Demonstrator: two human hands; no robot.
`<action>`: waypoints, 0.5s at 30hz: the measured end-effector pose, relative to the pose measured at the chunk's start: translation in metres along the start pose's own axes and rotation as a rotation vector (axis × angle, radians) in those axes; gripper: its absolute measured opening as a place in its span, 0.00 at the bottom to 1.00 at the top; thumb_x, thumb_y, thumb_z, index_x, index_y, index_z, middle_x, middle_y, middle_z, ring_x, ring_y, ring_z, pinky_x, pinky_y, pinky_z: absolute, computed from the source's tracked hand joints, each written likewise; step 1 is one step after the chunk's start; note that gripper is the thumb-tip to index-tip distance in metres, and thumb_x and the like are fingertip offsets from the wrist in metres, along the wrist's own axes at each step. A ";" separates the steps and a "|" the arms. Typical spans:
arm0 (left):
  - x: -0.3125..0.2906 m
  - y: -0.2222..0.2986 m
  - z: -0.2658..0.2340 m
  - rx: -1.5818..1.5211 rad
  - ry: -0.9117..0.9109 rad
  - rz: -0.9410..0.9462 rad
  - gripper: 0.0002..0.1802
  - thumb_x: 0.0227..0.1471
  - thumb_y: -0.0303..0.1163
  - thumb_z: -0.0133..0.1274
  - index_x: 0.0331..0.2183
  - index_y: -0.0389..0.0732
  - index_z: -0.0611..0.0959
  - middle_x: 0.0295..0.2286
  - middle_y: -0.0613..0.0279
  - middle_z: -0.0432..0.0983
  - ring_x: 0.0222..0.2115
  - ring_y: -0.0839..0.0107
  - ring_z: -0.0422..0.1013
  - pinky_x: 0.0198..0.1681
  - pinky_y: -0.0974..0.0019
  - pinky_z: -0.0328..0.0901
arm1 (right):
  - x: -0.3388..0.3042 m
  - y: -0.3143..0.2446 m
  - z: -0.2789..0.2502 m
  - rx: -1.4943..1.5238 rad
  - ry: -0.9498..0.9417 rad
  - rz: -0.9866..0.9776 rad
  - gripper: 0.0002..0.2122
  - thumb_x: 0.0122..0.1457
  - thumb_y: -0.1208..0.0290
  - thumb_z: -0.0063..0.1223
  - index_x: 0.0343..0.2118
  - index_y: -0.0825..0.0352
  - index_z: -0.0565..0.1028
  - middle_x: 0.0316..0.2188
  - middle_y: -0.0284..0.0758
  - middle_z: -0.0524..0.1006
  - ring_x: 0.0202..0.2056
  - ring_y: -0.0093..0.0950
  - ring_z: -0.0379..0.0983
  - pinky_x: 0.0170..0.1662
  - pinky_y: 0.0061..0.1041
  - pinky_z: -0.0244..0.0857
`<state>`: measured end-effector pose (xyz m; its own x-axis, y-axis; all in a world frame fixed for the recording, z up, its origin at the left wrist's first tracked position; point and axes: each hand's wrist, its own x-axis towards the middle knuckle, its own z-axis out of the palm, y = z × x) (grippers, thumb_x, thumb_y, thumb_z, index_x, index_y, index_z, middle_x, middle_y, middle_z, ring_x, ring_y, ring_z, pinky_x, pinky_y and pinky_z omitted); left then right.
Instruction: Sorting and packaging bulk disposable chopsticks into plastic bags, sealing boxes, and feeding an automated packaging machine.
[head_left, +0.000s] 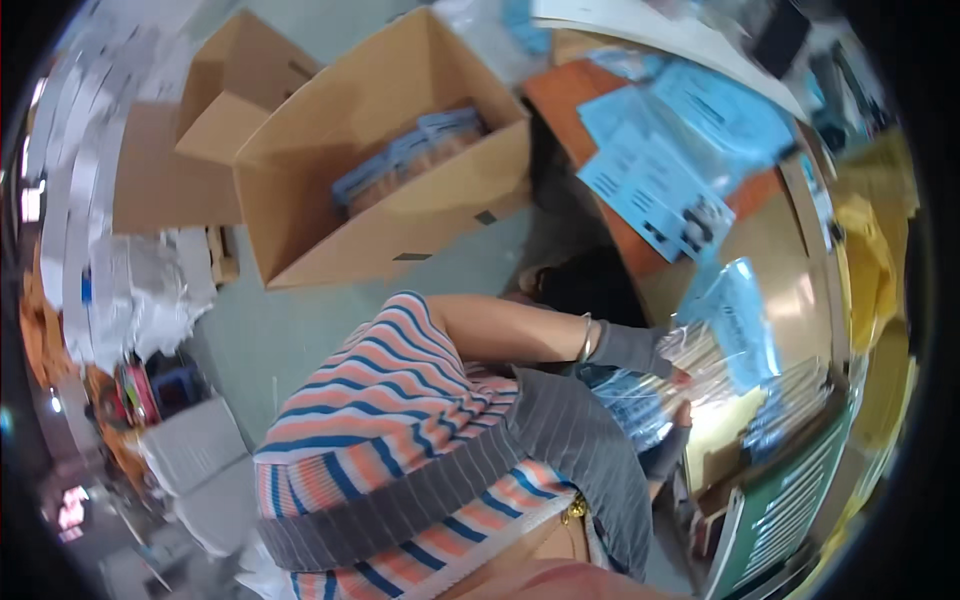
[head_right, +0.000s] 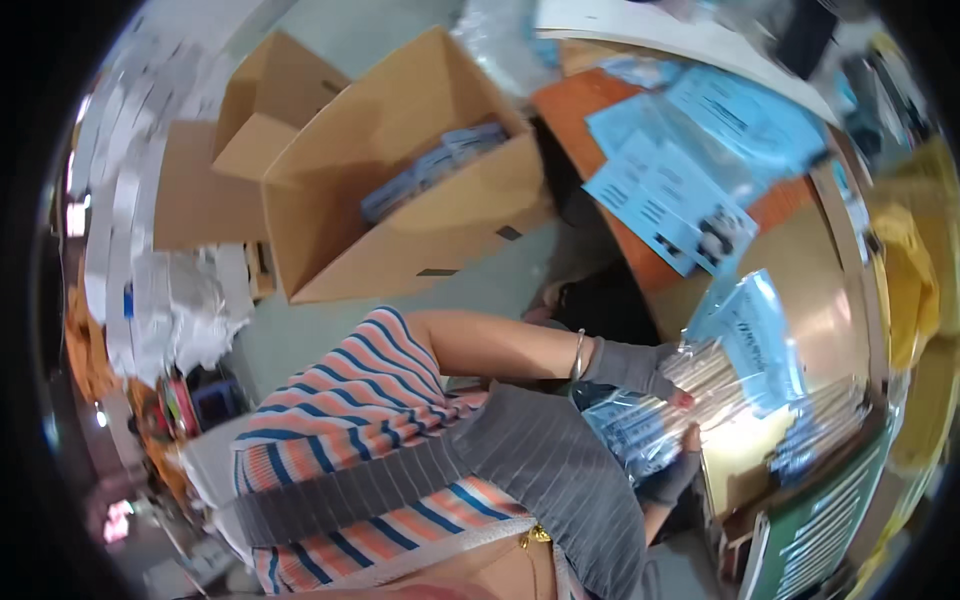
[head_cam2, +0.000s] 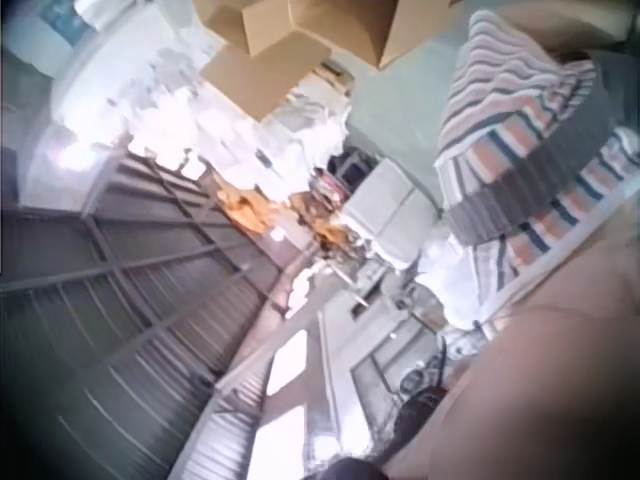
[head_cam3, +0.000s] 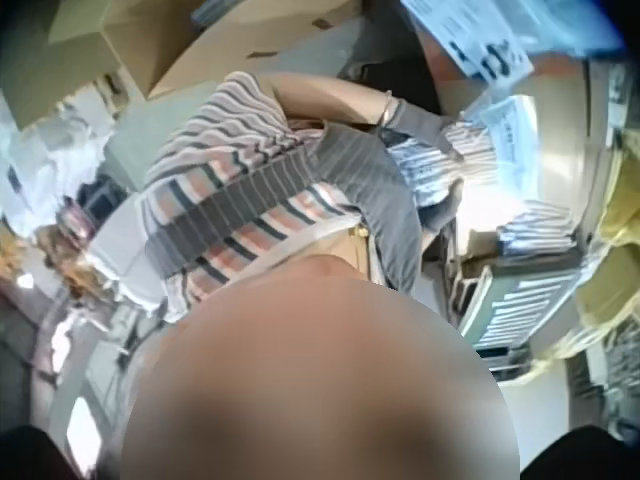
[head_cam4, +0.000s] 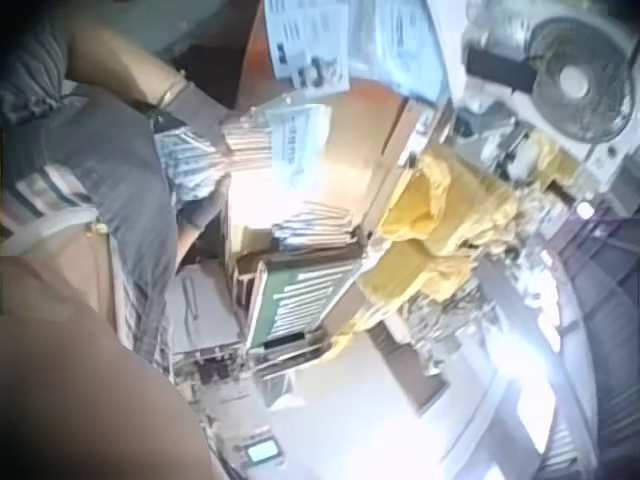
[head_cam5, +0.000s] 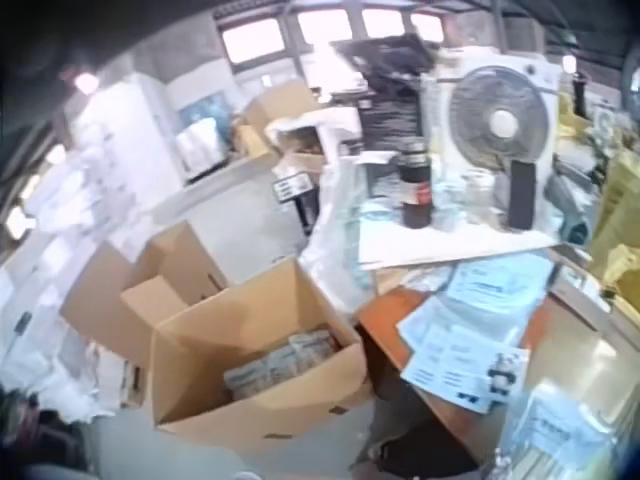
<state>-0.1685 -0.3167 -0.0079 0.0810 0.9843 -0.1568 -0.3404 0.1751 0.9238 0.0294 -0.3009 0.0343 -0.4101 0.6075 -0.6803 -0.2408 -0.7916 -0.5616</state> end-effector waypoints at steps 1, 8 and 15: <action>-0.011 0.026 -0.007 -0.184 -0.028 0.074 0.41 0.39 0.48 0.66 0.51 0.37 0.70 0.45 0.53 0.72 0.49 0.69 0.63 0.50 0.63 0.59 | 0.008 -0.004 0.007 -0.022 0.016 -0.024 0.28 0.57 0.54 0.50 0.56 0.68 0.64 0.49 0.39 0.71 0.47 0.33 0.68 0.52 0.32 0.61; -0.154 0.122 -0.145 -0.201 0.403 0.197 0.19 0.54 0.40 0.50 0.42 0.37 0.79 0.36 0.60 0.76 0.37 0.74 0.72 0.41 0.71 0.66 | 0.038 -0.027 0.237 -0.581 -0.563 -0.075 0.28 0.63 0.50 0.40 0.58 0.68 0.60 0.49 0.40 0.71 0.46 0.31 0.70 0.48 0.28 0.65; -0.317 0.113 -0.293 -0.672 0.854 0.046 0.22 0.52 0.43 0.52 0.43 0.37 0.77 0.36 0.59 0.77 0.35 0.70 0.75 0.41 0.69 0.70 | 0.059 -0.027 0.238 -0.778 -0.731 -0.098 0.31 0.62 0.48 0.39 0.61 0.65 0.55 0.56 0.43 0.65 0.53 0.35 0.66 0.53 0.35 0.62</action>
<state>-0.5075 -0.6030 0.0439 -0.5347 0.6347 -0.5580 -0.7903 -0.1418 0.5960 -0.1980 -0.2593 0.1219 -0.9090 0.2745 -0.3136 0.2195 -0.3242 -0.9202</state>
